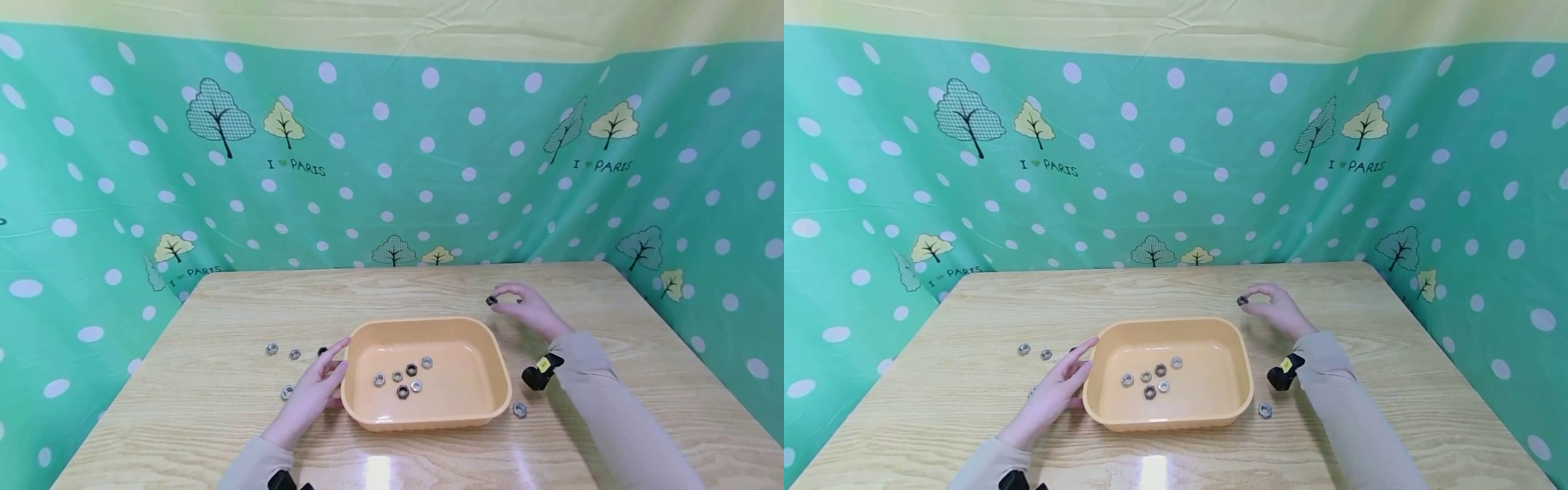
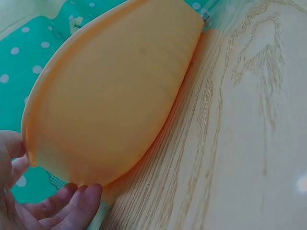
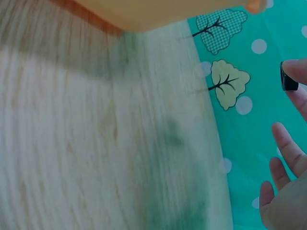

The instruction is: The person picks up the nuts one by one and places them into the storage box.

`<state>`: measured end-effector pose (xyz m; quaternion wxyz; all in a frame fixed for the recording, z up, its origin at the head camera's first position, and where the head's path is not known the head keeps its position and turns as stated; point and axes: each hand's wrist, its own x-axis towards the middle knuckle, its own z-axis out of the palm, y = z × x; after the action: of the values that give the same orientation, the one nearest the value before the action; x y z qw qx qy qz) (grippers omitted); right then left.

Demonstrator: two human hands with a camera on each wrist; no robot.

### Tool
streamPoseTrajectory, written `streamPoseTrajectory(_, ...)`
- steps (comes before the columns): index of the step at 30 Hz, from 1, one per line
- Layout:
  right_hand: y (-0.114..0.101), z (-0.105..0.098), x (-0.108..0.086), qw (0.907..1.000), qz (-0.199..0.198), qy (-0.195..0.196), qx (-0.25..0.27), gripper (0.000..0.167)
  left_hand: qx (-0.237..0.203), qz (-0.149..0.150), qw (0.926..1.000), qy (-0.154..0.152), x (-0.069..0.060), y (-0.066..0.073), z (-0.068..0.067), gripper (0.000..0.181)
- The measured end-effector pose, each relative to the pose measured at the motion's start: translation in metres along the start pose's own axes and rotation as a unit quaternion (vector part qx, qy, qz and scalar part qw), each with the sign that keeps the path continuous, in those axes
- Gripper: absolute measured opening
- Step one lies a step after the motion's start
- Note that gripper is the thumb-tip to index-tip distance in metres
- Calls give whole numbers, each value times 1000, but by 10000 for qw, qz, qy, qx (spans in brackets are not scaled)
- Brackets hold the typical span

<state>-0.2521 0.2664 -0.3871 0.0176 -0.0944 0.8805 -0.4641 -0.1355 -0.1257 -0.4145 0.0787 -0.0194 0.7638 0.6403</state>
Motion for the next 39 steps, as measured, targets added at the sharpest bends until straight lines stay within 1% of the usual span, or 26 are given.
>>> streamPoseTrajectory(6, -8, 0, -1, 10000, -24, -14, -63, 39, -24, -16, 10000, -4, 0, 0, 0, 48)
streamPoseTrajectory(11, -17, -3, -3, 9999, -60, -24, -88, 40, -58, 4, 10000, -24, -1, 0, 0, 48)
streamPoseTrajectory(15, -24, -5, -3, 9999, -48, -51, -80, 39, 16, 30, 10000, 2, 0, 0, 0, 48)
streamPoseTrajectory(23, -41, -4, 1, 9997, -119, -185, -41, 45, 14, 103, 9999, -31, -1, -1, 0, 48)
streamPoseTrajectory(31, -59, 6, 7, 9989, -417, -159, 119, 40, 57, 80, 10000, -6, -1, -1, 0, 49)
streamPoseTrajectory(35, -68, 14, 10, 9975, -641, -224, 186, 37, 35, 70, 10000, 3, -2, -2, 0, 49)
streamPoseTrajectory(39, -76, 24, 12, 9960, -766, -336, 327, 34, -60, 66, 10000, -25, -2, -2, 0, 49)
